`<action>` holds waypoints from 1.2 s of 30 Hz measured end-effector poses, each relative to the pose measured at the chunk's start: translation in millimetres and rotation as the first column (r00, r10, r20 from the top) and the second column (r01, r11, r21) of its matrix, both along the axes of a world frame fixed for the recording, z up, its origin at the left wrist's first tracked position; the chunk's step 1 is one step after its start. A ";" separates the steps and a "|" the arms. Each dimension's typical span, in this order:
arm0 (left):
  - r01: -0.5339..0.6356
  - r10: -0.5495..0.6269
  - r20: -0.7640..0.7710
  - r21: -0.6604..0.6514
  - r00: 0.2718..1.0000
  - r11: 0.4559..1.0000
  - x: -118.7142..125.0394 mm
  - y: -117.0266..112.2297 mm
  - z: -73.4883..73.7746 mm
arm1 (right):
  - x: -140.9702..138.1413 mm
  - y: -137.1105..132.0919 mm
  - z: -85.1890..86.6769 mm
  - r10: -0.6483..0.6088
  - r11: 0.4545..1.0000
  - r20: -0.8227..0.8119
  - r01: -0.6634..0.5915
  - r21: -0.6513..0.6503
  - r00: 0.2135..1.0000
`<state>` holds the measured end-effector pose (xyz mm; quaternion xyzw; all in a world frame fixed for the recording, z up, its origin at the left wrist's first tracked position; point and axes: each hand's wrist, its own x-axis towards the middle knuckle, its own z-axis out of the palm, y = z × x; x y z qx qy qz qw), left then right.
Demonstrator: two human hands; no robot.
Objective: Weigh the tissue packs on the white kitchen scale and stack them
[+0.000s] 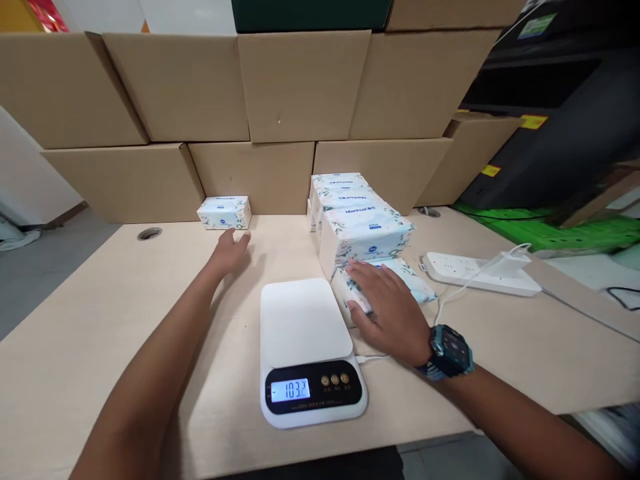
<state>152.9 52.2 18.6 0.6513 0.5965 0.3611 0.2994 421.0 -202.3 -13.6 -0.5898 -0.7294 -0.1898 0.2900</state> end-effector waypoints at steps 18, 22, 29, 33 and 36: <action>-0.259 0.172 0.552 0.083 0.816 0.962 -21.5 14.7 -29.1 | -170.4 234.4 36.1 -0.182 0.917 -0.923 -0.282 -0.284 0.338; -0.326 0.219 0.627 0.060 0.748 0.943 -26.0 24.2 -33.7 | -184.9 285.7 13.6 -0.242 0.929 -0.926 -0.206 -0.307 0.290; -0.362 0.233 0.677 0.054 0.699 0.931 -26.3 49.3 -35.9 | -179.6 314.7 -16.1 -0.171 0.928 -0.927 -0.260 -0.265 0.334; -0.346 0.214 0.685 0.058 0.697 0.937 -25.0 58.1 -30.0 | -175.9 324.1 -18.0 -0.202 0.934 -0.929 -0.225 -0.278 0.310; -0.318 0.186 0.677 0.074 0.712 0.945 -25.2 60.5 -28.7 | -176.0 327.3 -16.8 -0.192 0.940 -0.934 -0.216 -0.263 0.300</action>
